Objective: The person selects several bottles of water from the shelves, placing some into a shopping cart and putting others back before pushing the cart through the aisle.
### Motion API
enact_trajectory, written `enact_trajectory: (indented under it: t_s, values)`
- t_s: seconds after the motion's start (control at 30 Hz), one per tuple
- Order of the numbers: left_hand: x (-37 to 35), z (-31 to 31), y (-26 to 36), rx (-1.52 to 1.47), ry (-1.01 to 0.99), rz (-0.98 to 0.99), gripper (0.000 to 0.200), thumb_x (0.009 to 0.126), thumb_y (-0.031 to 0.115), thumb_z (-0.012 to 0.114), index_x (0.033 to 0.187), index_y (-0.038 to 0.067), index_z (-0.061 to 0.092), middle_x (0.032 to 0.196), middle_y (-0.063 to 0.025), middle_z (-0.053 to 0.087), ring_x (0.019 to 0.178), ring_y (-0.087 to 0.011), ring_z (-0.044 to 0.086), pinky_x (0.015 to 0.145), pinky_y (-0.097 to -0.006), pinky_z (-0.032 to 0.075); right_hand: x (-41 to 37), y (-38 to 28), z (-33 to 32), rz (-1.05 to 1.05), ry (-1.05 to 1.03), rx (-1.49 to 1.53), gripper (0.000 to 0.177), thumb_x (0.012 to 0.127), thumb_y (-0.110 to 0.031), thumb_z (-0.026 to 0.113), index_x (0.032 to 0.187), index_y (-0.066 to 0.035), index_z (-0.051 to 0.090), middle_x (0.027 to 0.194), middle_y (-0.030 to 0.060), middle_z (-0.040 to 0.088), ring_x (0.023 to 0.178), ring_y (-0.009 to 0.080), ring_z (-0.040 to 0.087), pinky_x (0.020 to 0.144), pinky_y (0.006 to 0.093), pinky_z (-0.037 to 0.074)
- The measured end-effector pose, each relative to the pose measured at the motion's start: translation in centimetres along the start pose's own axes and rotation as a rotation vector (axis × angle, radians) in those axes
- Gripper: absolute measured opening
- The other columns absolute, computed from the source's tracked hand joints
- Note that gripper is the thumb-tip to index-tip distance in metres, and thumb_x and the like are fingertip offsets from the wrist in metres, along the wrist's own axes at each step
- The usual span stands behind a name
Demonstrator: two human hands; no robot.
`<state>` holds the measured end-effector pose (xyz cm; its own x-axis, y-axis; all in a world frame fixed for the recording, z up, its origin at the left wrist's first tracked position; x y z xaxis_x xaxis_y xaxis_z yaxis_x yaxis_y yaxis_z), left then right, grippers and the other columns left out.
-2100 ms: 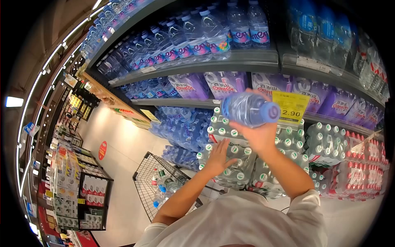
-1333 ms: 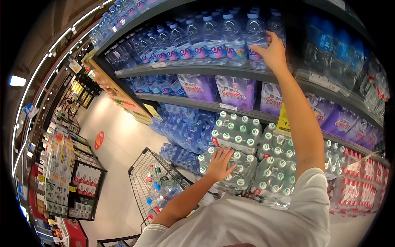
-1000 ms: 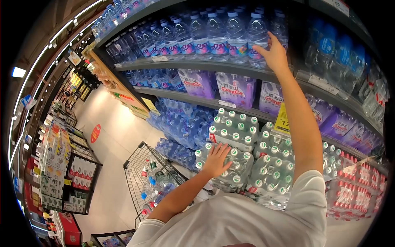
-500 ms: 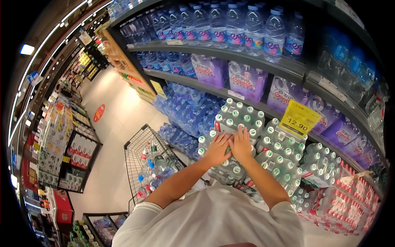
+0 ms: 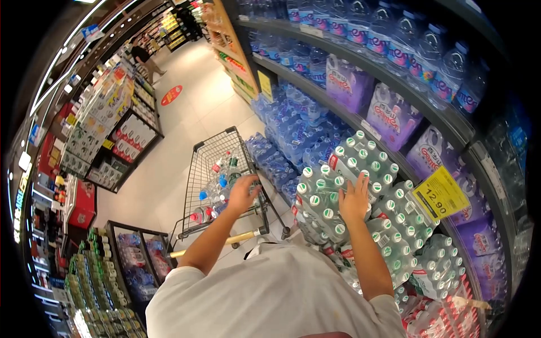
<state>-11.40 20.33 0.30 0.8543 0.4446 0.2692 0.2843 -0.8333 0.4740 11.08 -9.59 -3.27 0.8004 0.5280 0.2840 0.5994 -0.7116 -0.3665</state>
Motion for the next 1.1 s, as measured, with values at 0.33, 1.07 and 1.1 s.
enact_trajectory:
  t_s: [0.33, 1.07, 1.1]
  values:
    - [-16.3, 0.6, -15.0, 0.687, -0.364, -0.457, 0.043, 0.085, 0.051, 0.062, 0.100, 0.011, 0.066, 0.094, -0.0104, 0.070, 0.096, -0.0275, 0.066, 0.092, -0.0448, 0.043, 0.1, -0.2, 0.6, -0.110, 0.060, -0.015, 0.040, 0.093, -0.028, 0.060, 0.121, 0.000, 0.062, 0.154, 0.0269, 0.029, 0.143, 0.0457, 0.024, 0.107, 0.0518, 0.038]
    - [-16.8, -1.4, -19.5, 0.017, -0.902, -0.421, 0.054, 0.081, 0.051, 0.067, 0.101, 0.001, 0.070, 0.097, -0.0182, 0.072, 0.089, -0.0308, 0.071, 0.075, -0.0423, 0.055, -19.3, -32.6, 14.4, -0.736, -0.457, 0.117, 0.046, 0.069, -0.027, 0.076, 0.111, -0.011, 0.064, 0.104, 0.0072, 0.064, 0.105, 0.0283, 0.058, 0.090, 0.0445, 0.041]
    - [-17.3, -1.2, -21.0, -0.087, -0.877, -0.414, 0.054, 0.081, 0.051, 0.067, 0.107, 0.003, 0.068, 0.099, -0.0169, 0.072, 0.088, -0.0301, 0.071, 0.075, -0.0410, 0.055, -19.2, -32.3, 14.7, -0.708, -0.465, 0.113, 0.043, 0.069, -0.027, 0.076, 0.107, -0.012, 0.065, 0.100, 0.0065, 0.064, 0.101, 0.0274, 0.059, 0.087, 0.0441, 0.041]
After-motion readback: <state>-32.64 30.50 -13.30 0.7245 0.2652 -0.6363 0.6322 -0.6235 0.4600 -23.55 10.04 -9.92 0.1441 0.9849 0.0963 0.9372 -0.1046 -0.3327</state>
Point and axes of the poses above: each hand's wrist, its own x-axis towards the middle knuckle, its own z-axis out of the palm, y = z × x, the point moved 8 cm from there along x, towards the middle knuckle
